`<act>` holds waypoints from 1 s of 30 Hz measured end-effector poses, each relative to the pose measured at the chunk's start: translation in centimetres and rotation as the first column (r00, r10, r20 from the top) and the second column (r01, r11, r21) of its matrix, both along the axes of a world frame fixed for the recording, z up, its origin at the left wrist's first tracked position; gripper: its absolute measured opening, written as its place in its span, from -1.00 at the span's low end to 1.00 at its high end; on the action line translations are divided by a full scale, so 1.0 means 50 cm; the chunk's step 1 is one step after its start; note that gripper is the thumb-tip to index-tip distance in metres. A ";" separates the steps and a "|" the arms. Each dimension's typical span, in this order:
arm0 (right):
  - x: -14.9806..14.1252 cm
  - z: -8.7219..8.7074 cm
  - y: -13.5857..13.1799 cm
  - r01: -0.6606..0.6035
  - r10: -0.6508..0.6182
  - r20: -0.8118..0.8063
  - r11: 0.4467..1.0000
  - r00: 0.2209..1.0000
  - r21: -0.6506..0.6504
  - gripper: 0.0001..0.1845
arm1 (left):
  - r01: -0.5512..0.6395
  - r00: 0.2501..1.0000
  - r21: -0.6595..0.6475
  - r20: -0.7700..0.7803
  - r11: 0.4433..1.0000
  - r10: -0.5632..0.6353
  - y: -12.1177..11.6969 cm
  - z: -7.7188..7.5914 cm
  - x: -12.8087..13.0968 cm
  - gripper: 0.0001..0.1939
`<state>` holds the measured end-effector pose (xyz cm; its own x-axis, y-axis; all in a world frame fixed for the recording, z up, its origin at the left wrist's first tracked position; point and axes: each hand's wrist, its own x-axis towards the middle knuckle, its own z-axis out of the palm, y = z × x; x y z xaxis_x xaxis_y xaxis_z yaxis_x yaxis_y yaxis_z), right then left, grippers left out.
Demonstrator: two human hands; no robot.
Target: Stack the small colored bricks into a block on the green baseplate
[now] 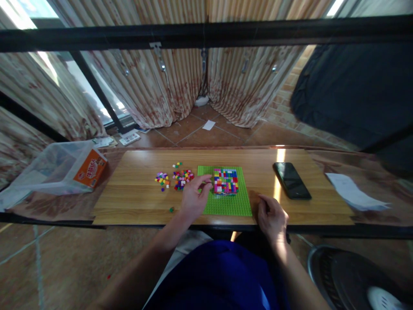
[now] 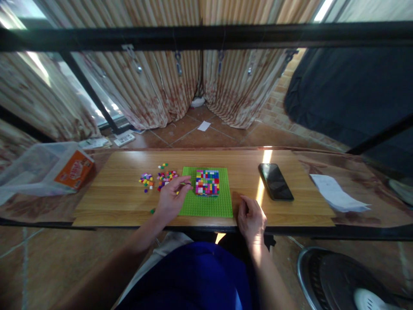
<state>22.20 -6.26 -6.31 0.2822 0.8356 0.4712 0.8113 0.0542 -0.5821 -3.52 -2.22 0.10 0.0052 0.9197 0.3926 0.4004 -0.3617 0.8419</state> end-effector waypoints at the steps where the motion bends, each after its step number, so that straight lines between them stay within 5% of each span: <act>1: 0.000 0.000 0.000 -0.001 0.001 0.001 1.000 1.000 0.001 -0.67 | 0.014 1.000 -0.004 0.025 1.000 -0.014 -0.001 0.004 0.004 -0.78; 10: -0.001 -0.004 0.001 0.006 -0.006 0.004 1.000 1.000 -0.001 -0.68 | 0.083 0.991 -0.029 0.107 0.996 -0.080 -0.003 0.023 0.023 -0.72; 30: -0.002 0.000 0.002 0.001 -0.001 0.012 1.000 1.000 0.008 -0.69 | 0.041 0.994 0.050 -0.100 0.998 -0.036 0.006 0.000 0.015 -0.78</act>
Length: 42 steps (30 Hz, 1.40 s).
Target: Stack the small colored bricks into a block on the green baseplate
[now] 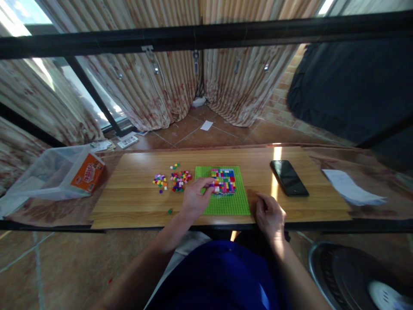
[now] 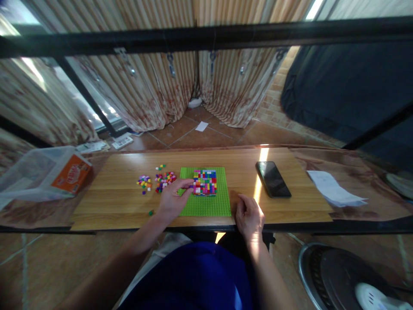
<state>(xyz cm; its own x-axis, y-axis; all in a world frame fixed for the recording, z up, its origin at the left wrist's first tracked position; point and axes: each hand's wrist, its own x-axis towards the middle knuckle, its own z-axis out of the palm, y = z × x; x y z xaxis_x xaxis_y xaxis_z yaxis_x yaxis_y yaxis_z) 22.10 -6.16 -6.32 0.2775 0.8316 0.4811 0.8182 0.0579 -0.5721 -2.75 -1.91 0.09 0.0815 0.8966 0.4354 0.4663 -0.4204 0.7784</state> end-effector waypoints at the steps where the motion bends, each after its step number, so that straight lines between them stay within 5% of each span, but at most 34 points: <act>1: 0.000 -0.001 0.000 -0.002 0.002 -0.002 1.000 1.000 -0.001 -0.68 | -0.001 1.000 0.007 -0.006 1.000 0.001 0.001 0.000 0.000 -0.79; 10: 0.001 -0.001 0.000 -0.009 0.009 0.005 1.000 1.000 -0.002 -0.68 | 0.031 0.977 0.054 -0.212 0.998 -0.019 0.013 0.013 0.013 -0.79; 19: 0.005 -0.009 0.001 -0.034 0.034 -0.018 0.999 0.999 0.022 -0.70 | 0.120 0.846 0.039 -0.526 0.992 -0.082 0.037 0.035 0.052 -0.79; 33: 0.009 -0.011 0.001 -0.037 0.037 0.012 0.999 0.999 0.014 -0.70 | 0.054 0.812 -0.070 -0.578 0.996 -0.084 0.053 0.071 0.063 -0.83; 42: 0.011 -0.017 0.000 -0.038 0.038 -0.021 0.999 0.999 0.025 -0.70 | 0.060 0.844 -0.004 -0.534 0.998 -0.053 0.048 0.046 0.057 -0.78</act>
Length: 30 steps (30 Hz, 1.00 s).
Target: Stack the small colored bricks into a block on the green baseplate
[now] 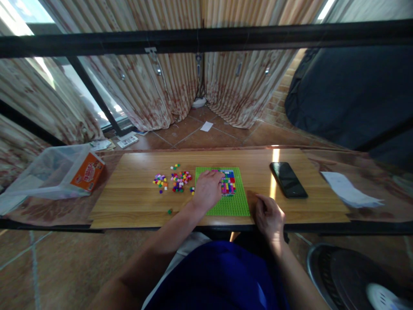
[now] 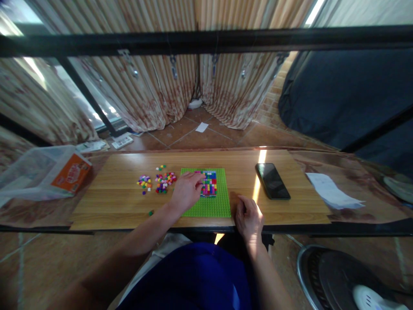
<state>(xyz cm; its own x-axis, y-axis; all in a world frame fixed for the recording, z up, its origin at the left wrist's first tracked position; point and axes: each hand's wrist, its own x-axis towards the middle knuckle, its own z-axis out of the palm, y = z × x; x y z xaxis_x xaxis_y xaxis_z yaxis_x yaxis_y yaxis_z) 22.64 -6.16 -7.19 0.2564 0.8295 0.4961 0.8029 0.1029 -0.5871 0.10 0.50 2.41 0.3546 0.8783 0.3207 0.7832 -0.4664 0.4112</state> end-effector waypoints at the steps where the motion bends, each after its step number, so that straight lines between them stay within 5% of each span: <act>1: 0.000 0.000 0.000 -0.002 0.002 -0.003 1.000 1.000 0.003 -0.70 | 0.000 1.000 0.009 0.004 1.000 0.000 -0.001 -0.002 0.000 -0.77; 19: -0.008 0.010 -0.002 0.013 -0.014 -0.017 1.000 1.000 -0.016 -0.69 | 0.082 0.943 0.152 -0.333 0.985 -0.027 -0.044 0.011 0.011 -0.74; 25: -0.007 0.007 -0.001 0.008 -0.007 -0.014 1.000 1.000 0.013 -0.68 | 0.109 0.939 0.125 -0.338 0.986 -0.061 -0.058 0.004 0.010 -0.76; 30: -0.004 0.006 -0.003 0.000 0.000 -0.006 1.000 1.000 0.009 -0.68 | 0.074 0.985 0.102 -0.164 0.992 -0.056 -0.094 -0.033 -0.036 -0.64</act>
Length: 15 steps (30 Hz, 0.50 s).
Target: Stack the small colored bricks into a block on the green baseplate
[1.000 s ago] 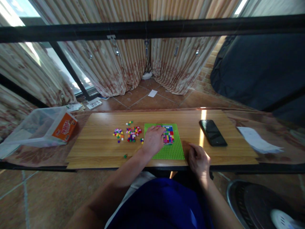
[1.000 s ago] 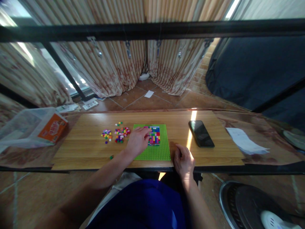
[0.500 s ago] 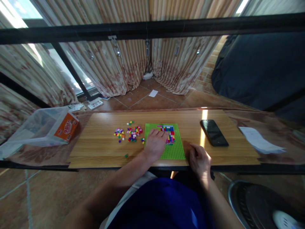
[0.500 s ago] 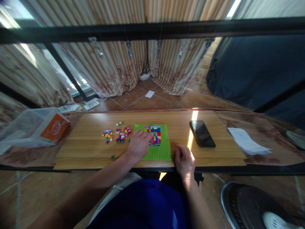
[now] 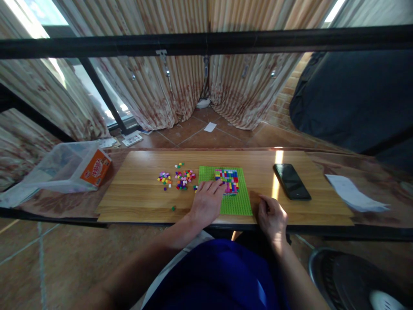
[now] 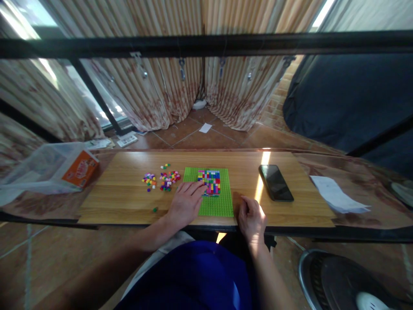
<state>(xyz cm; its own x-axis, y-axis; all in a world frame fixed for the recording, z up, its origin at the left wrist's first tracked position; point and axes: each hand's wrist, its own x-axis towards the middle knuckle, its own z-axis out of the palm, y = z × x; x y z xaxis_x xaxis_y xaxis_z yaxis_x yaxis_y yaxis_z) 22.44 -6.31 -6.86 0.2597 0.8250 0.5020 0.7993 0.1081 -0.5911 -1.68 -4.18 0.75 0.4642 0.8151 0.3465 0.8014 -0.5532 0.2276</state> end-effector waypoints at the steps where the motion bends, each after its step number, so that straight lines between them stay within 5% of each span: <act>1: 0.001 0.000 0.000 -0.002 0.002 0.007 1.000 1.000 0.002 -0.68 | -0.044 0.998 -0.009 0.050 0.999 0.044 -0.010 -0.011 -0.018 -0.62; 8: 0.003 0.003 0.001 0.004 -0.005 0.064 1.000 0.998 0.012 -0.68 | -0.396 0.879 -0.093 0.249 0.914 0.406 -0.069 -0.049 -0.192 -0.59; 15: 0.004 0.001 -0.001 0.026 -0.026 0.076 1.000 0.997 0.001 -0.67 | -0.410 0.878 -0.176 0.189 0.895 0.440 -0.097 -0.057 -0.277 -0.53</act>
